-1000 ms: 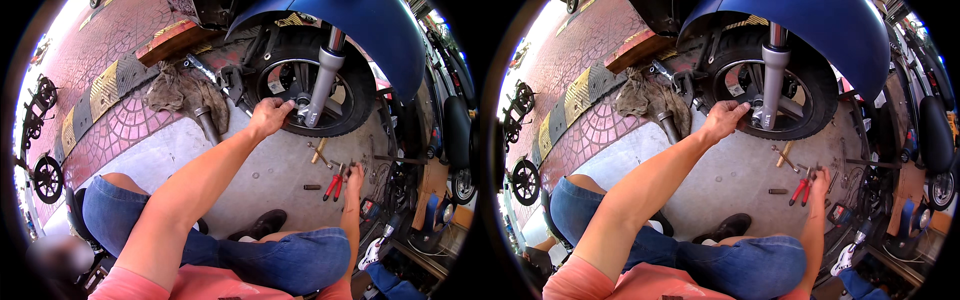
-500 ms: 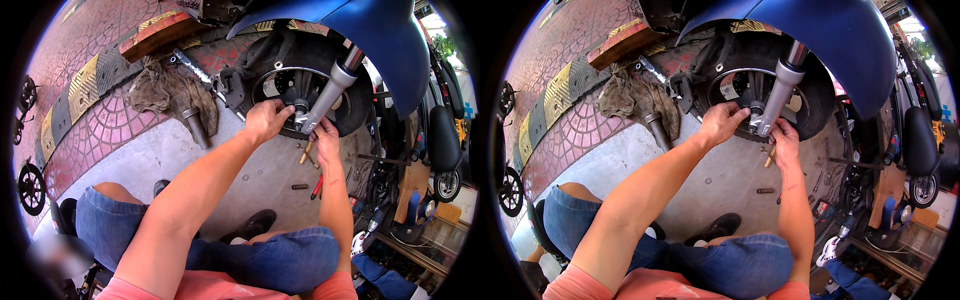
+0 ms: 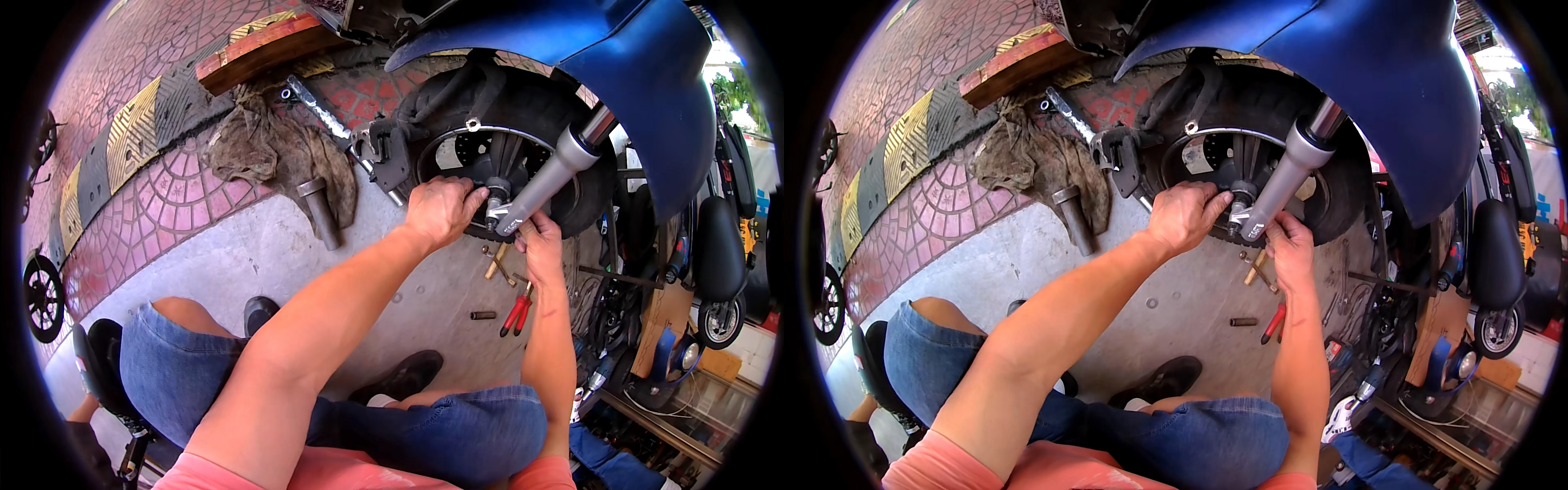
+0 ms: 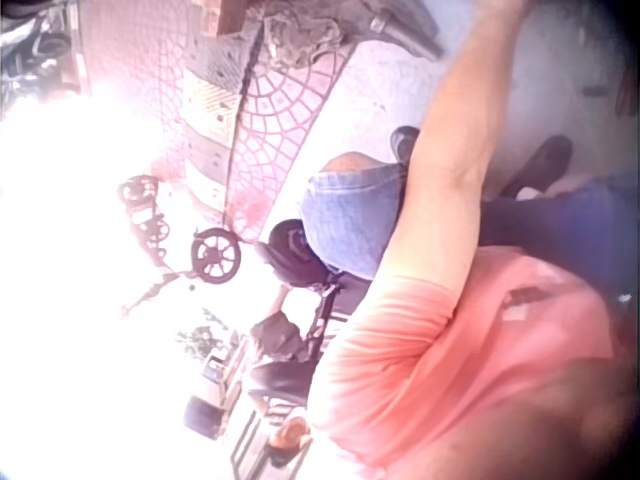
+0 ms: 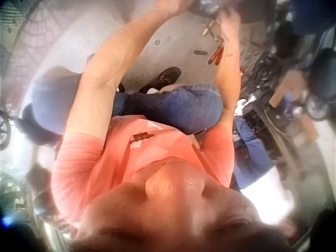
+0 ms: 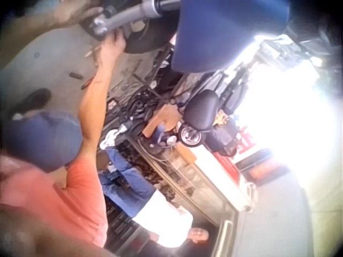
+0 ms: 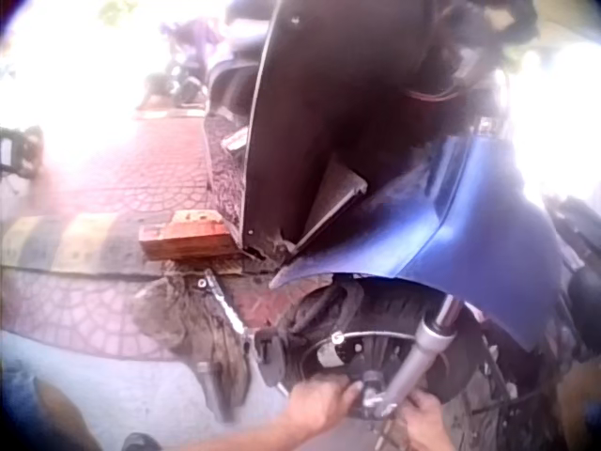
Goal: The person assembles and installs the front wheel and brake components on a scooter, using a hammer to seat the axle and an impact driver to tighten the bolt.
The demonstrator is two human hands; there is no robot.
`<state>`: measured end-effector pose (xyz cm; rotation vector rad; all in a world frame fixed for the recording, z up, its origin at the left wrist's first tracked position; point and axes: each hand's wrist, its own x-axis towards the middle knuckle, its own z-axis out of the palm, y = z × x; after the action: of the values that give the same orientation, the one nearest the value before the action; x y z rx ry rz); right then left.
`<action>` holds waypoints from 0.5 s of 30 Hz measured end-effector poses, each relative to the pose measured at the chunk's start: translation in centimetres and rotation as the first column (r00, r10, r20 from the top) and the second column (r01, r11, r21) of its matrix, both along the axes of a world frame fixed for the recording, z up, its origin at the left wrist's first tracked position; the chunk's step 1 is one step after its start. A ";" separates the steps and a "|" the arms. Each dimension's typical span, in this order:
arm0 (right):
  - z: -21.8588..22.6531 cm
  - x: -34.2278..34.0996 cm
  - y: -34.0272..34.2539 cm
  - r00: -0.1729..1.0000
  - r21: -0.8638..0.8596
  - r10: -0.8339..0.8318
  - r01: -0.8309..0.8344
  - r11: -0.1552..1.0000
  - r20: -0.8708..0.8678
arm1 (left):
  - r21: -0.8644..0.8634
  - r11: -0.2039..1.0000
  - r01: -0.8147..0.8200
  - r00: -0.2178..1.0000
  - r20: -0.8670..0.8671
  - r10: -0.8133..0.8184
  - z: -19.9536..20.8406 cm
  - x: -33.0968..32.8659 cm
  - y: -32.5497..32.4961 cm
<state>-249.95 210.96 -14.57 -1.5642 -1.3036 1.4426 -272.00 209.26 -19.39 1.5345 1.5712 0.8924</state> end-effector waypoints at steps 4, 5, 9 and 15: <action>0.6 1.0 0.5 0.991 -0.082 0.102 -0.095 0.992 0.085 | 0.067 0.998 -0.006 1.000 0.000 0.006 0.0 -0.1 -0.1; 0.5 0.9 0.7 0.991 -0.075 0.099 -0.093 0.993 0.089 | 0.087 0.996 -0.012 1.000 -0.010 0.013 -0.1 -0.1 0.0; -0.3 0.6 0.2 0.999 -0.056 0.046 -0.045 0.997 0.004 | 0.088 0.996 0.004 1.000 -0.017 -0.002 0.0 -0.3 0.0; 0.4 -1.0 0.0 0.989 -0.192 -0.131 0.117 0.974 -0.065 | 0.080 0.997 0.017 0.999 -0.038 -0.014 0.3 -0.2 0.5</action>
<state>-250.99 210.94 -14.15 -1.6617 -1.0308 1.5673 -272.23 209.77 -19.09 1.6266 1.5649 0.9334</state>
